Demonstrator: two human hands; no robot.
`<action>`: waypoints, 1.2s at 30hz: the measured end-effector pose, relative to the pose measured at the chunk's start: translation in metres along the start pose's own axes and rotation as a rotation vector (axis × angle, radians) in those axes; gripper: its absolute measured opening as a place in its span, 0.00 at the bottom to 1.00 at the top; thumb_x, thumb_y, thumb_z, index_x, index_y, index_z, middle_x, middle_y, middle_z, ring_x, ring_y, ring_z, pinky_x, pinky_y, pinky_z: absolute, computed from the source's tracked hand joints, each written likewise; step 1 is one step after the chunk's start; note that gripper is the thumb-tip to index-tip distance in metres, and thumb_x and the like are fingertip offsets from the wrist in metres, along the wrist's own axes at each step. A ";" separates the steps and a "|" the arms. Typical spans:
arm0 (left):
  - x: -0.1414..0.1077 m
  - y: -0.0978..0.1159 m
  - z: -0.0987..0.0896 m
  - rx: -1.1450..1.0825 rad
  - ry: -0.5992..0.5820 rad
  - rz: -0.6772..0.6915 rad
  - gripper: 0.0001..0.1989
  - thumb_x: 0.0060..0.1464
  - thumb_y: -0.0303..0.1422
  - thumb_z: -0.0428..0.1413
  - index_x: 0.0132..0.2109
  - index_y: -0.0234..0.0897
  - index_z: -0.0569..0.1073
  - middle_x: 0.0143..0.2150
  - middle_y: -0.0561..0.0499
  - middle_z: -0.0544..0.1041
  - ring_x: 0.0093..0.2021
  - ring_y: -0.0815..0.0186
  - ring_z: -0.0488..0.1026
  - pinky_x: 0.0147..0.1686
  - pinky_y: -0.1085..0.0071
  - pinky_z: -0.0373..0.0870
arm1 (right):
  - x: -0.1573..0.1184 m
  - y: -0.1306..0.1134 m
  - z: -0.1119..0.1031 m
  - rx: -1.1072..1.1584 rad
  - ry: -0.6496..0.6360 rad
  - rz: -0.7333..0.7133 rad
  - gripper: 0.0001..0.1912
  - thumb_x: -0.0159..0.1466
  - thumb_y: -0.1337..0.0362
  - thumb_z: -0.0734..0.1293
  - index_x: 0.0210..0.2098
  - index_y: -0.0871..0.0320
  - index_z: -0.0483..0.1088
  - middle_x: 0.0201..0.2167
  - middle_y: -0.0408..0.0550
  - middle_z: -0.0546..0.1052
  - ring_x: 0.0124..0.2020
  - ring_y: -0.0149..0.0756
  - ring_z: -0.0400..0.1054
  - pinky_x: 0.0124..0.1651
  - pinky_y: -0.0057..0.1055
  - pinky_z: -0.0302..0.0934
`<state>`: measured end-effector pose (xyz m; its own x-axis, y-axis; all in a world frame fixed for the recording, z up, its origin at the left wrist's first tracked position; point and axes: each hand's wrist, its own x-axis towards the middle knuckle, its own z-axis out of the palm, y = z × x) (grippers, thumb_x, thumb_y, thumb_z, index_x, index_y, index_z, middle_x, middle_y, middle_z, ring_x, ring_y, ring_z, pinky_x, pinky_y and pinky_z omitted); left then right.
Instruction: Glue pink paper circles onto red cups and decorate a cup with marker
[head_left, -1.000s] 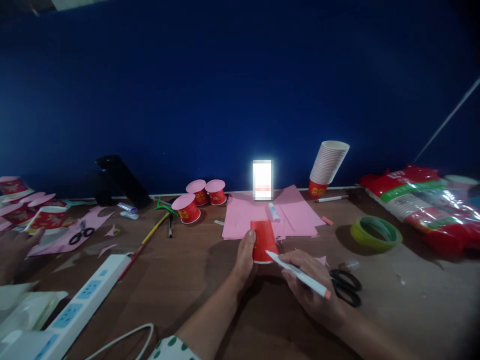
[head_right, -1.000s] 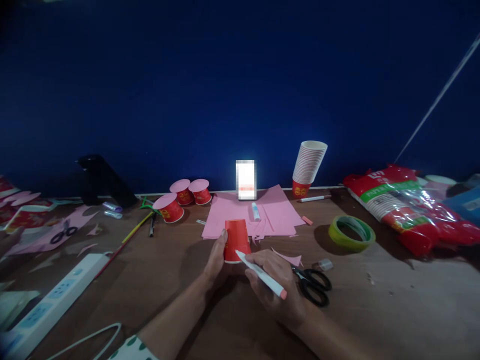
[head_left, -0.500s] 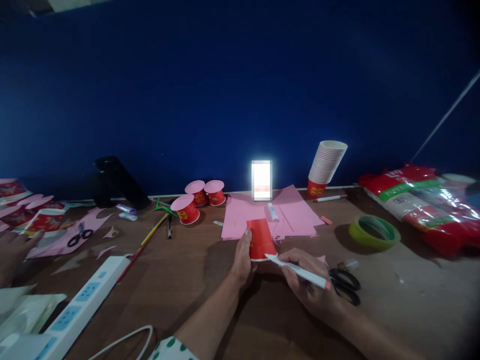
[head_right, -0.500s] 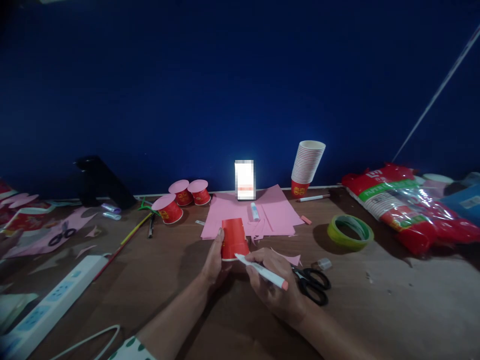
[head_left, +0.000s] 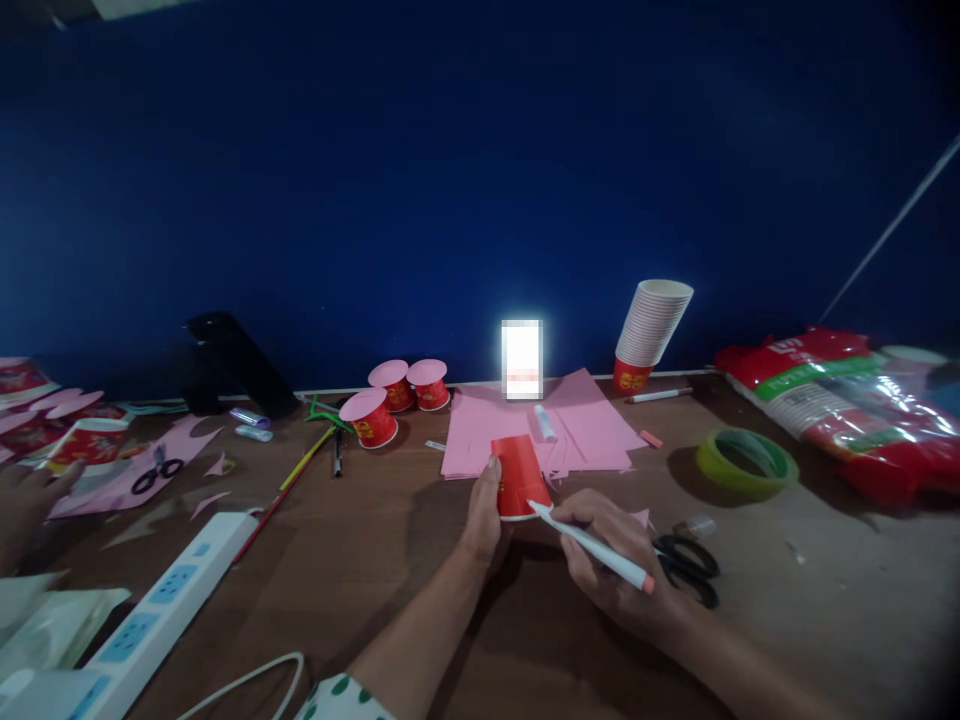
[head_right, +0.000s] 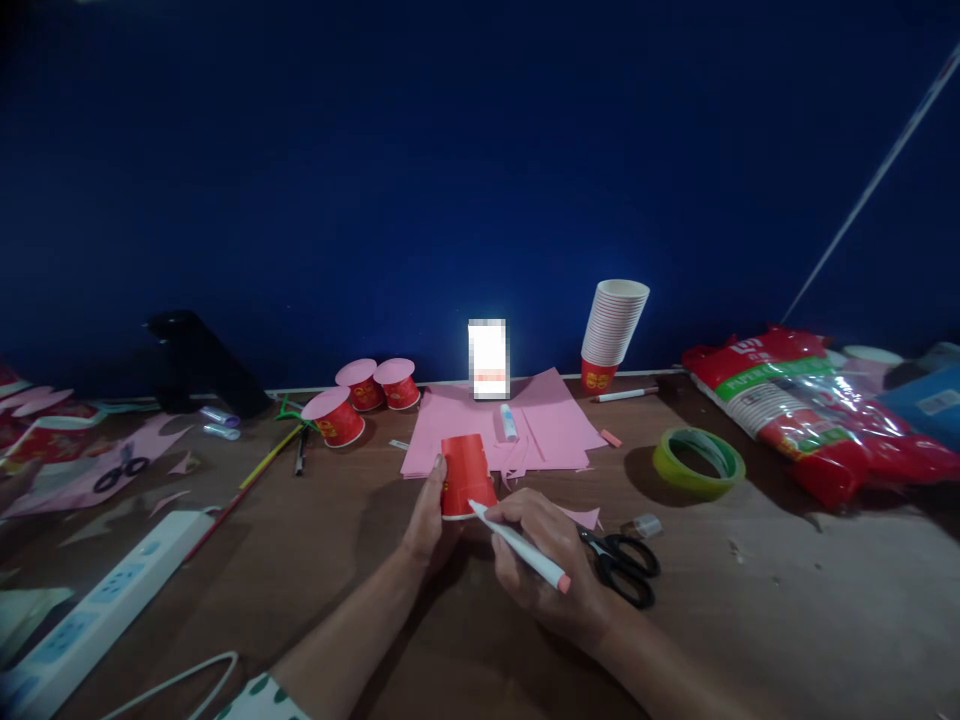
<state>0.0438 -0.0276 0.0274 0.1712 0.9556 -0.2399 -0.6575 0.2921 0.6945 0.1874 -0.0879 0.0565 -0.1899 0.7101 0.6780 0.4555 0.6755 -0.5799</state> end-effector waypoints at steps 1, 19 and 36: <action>0.000 -0.001 0.000 0.005 -0.008 0.003 0.24 0.50 0.50 0.57 0.37 0.29 0.74 0.32 0.44 0.77 0.32 0.62 0.75 0.38 0.67 0.70 | 0.001 -0.001 -0.001 -0.011 0.006 -0.007 0.09 0.59 0.74 0.62 0.37 0.56 0.68 0.29 0.46 0.74 0.31 0.35 0.71 0.35 0.31 0.67; -0.002 0.000 -0.002 -0.007 -0.066 -0.009 0.25 0.51 0.50 0.55 0.39 0.28 0.75 0.33 0.44 0.78 0.32 0.61 0.75 0.39 0.65 0.69 | 0.003 -0.004 -0.007 -0.010 -0.029 0.178 0.05 0.61 0.69 0.62 0.31 0.57 0.70 0.24 0.44 0.74 0.24 0.31 0.69 0.28 0.27 0.63; 0.000 -0.004 -0.002 0.016 -0.042 0.062 0.23 0.49 0.49 0.57 0.37 0.29 0.74 0.32 0.46 0.77 0.30 0.65 0.73 0.35 0.70 0.67 | -0.003 0.003 -0.003 -0.028 0.090 0.214 0.04 0.63 0.68 0.62 0.33 0.57 0.69 0.25 0.43 0.75 0.25 0.31 0.69 0.29 0.26 0.63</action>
<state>0.0453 -0.0290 0.0234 0.1612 0.9726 -0.1675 -0.6562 0.2324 0.7179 0.1920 -0.0889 0.0539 -0.0087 0.8152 0.5792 0.5011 0.5048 -0.7029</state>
